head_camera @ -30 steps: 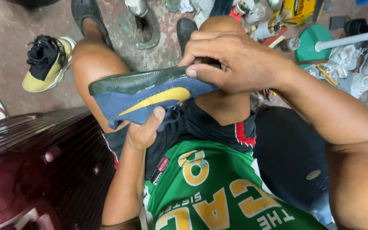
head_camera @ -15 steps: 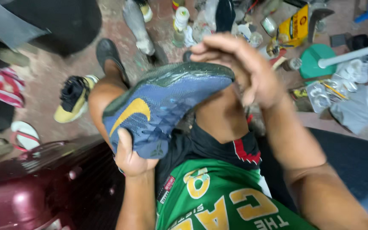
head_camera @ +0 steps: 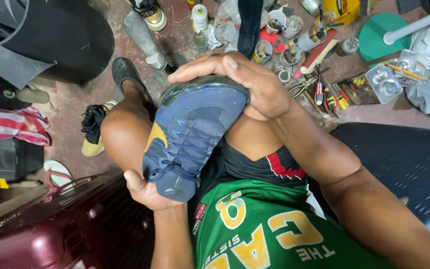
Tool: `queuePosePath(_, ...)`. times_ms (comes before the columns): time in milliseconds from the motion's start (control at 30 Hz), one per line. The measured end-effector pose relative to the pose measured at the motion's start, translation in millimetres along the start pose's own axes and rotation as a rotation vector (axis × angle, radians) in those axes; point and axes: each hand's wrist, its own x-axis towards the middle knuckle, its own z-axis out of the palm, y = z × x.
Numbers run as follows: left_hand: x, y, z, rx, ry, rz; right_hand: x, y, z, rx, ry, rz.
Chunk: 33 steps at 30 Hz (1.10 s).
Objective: The person holds a blue Nike sneaker and repeatedly rubs its upper mesh and sole with their hands. They rotate the shoe to access different sides, including the toe, heel, and lateral panels, while seated on the floor.
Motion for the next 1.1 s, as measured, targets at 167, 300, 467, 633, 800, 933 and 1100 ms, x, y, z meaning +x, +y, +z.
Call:
queuePosePath(167,4,-1,3,-0.083,0.010,-0.064,-2,1,1,-0.094,-0.032,-0.064)
queuePosePath(300,7,-5,3,-0.401,-0.057,-0.143,-3,7,2,-0.253,-0.024,-0.228)
queuePosePath(467,6,-16,3,-0.447,0.058,-0.182,-9,20,0,-0.335,0.147,-0.255)
queuePosePath(633,3,-26,-4,-0.410,0.121,-0.150,-11,31,-7,-0.298,0.152,-0.207)
queuePosePath(800,2,-33,-15,-0.419,0.094,-0.124,-14,30,-9,-0.280,0.107,-0.185)
queuePosePath(933,4,-34,-18,-0.361,0.075,-0.159,-22,26,-7,-0.225,0.125,-0.109)
queuePosePath(1100,5,-31,-15,-0.379,0.207,-0.157,-29,28,5,-0.284,0.172,-0.273)
